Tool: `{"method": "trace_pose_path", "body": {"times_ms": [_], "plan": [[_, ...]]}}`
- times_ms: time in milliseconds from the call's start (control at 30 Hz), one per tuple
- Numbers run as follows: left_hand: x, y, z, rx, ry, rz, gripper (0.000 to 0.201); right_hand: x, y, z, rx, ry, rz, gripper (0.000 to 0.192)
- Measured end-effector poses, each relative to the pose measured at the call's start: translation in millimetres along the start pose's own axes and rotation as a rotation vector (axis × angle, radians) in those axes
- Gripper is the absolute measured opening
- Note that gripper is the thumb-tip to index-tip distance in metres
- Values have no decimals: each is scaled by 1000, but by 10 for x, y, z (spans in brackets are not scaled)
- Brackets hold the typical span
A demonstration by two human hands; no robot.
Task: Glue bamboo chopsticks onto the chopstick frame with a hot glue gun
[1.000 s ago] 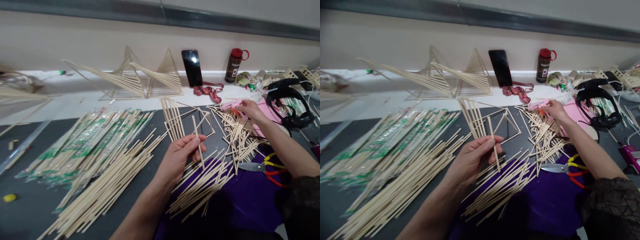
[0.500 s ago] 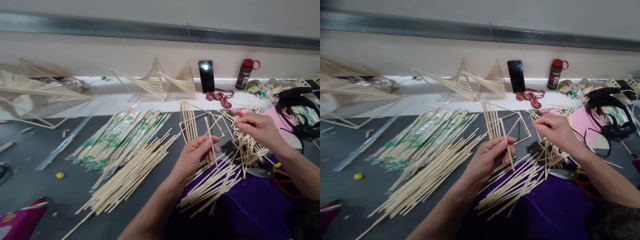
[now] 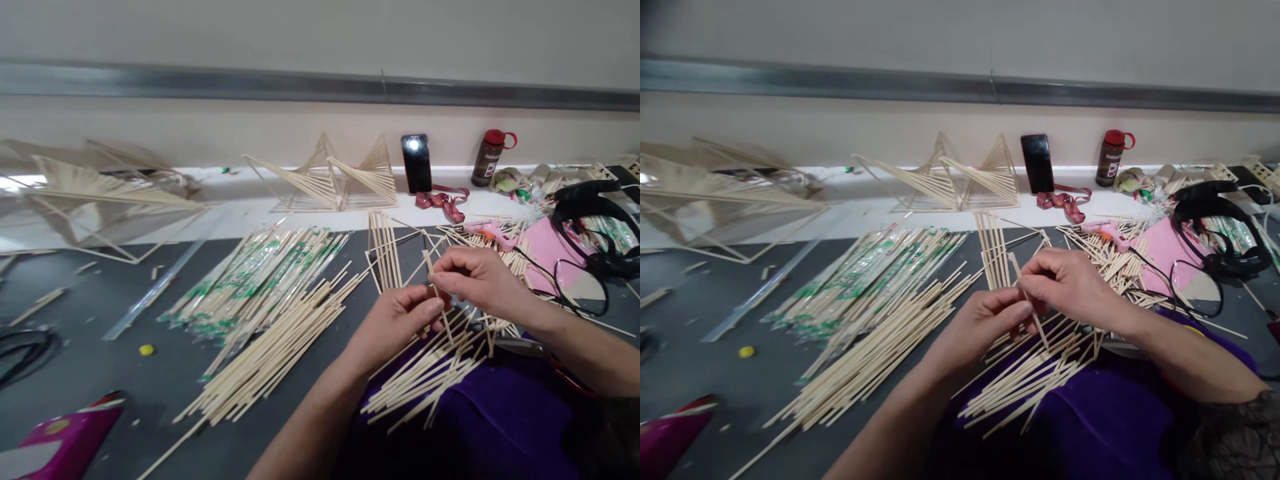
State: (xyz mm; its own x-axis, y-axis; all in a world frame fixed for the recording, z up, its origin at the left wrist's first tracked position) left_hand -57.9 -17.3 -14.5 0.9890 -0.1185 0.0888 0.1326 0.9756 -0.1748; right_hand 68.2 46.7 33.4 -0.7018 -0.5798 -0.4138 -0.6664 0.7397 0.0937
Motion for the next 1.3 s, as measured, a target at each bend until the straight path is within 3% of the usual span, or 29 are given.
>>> {"method": "trace_pose_path", "body": {"times_ms": [67, 133, 200, 333, 600, 733, 867, 967, 1100, 1233, 1300], "plan": [[-108, 2, 73, 11, -30, 130, 16, 9, -3, 6, -7, -62, -4, 15], [-199, -3, 133, 55, -114, 271, 22, 36, -4, 31, -7, -95, -27, 14], [-232, -3, 153, 84, -171, 327, 24, 75, -4, 57, -12, -120, -50, 14], [-216, 12, 122, 97, -189, 325, 19, 143, -7, 64, -76, -178, -76, 16], [-207, 35, 76, 100, -132, 273, 11, 170, -44, 92, -62, -245, -191, 12], [-194, 33, 54, 120, -132, 247, 6, 191, -87, 125, 61, -174, -254, 16], [-184, 23, 25, 61, -101, 214, 9, 144, -147, 165, 237, 69, -308, 15], [-155, 18, -15, -10, -48, 169, 13, -59, -137, 113, 259, 248, -225, 11], [-62, 17, -58, -32, 139, 105, 17, -479, 41, -50, 105, 274, 53, 10], [28, 8, -13, 89, 369, 55, 6, -700, 388, -135, -8, 362, 148, 15], [4, -17, 29, 141, 435, 58, 11, -731, 582, -123, -14, 421, 151, 15]]}}
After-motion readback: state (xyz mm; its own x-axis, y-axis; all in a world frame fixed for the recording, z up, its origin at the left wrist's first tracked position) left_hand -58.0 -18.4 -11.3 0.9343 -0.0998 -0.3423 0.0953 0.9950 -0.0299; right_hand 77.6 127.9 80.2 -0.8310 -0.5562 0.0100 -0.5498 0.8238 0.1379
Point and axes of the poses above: each hand's wrist, its own y-axis towards the middle knuckle, its own x-axis out of the palm, z = x × y, the point moved 4 cm from there along y, towards the middle knuckle, and after that the axes turned 1 degree about x, right-handed, at the moved point
